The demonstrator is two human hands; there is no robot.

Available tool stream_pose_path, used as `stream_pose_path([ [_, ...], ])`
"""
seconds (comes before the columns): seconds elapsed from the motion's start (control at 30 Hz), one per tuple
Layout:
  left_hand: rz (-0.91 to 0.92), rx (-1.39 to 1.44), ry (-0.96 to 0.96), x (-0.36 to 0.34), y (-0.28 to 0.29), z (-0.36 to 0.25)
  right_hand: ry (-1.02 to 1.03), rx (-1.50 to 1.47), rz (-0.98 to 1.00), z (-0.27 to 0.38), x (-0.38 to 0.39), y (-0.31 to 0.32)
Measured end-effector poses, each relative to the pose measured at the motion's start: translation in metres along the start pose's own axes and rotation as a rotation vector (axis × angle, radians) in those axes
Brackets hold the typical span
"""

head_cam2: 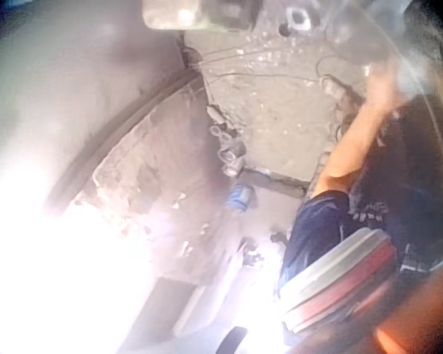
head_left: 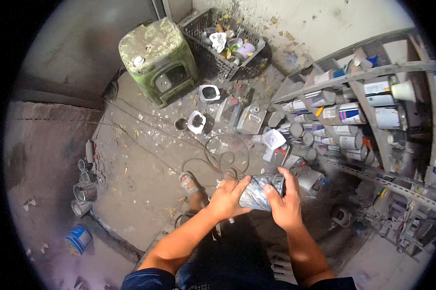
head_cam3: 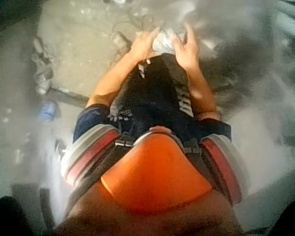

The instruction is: The person uses a spray gun to apply paint to the side and rear of a car that is masked with newspaper and plastic sheeting. The person moves around the vehicle to cover different panels and refills the spray gun cup from a larger paint container.

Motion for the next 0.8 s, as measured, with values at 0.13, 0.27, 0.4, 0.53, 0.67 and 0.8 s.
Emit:
stream_pose_path([
  [0.13, 0.122, 0.279, 0.015, -0.009, -0.026, 0.028, 0.276, 0.181, 0.000, 0.010, 0.003, -0.010],
  [0.27, 0.080, 0.411, -0.069, -0.005, -0.019, 0.031, 0.692, 0.188, 0.260, 0.033, 0.011, -0.023],
  [0.4, 0.064, 0.483, -0.127, -0.003, -0.006, 0.026, 1.133, 0.300, 0.373, 0.059, 0.026, -0.022],
  [0.53, 0.037, 0.514, -0.179, -0.006, 0.004, 0.023, 1.325, 0.330, 0.518, 0.075, 0.032, -0.020],
  [0.67, -0.006, 0.526, -0.204, -0.004, 0.007, 0.032, 1.496, 0.368, 0.548, 0.080, 0.036, -0.029],
  [0.8, 0.050, 0.594, -0.162, -0.001, -0.005, 0.053, 1.599, 0.348, 0.560, 0.072, 0.036, -0.048],
])
Point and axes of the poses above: each hand's wrist, its own x-axis away from the middle knuckle, its own y-axis out of the back of the hand, z = x × y, the point moved 10 cm from there along -x, towards the middle knuckle, and after that the axes turned 3 degrees about -y, right-handed, at the moved point
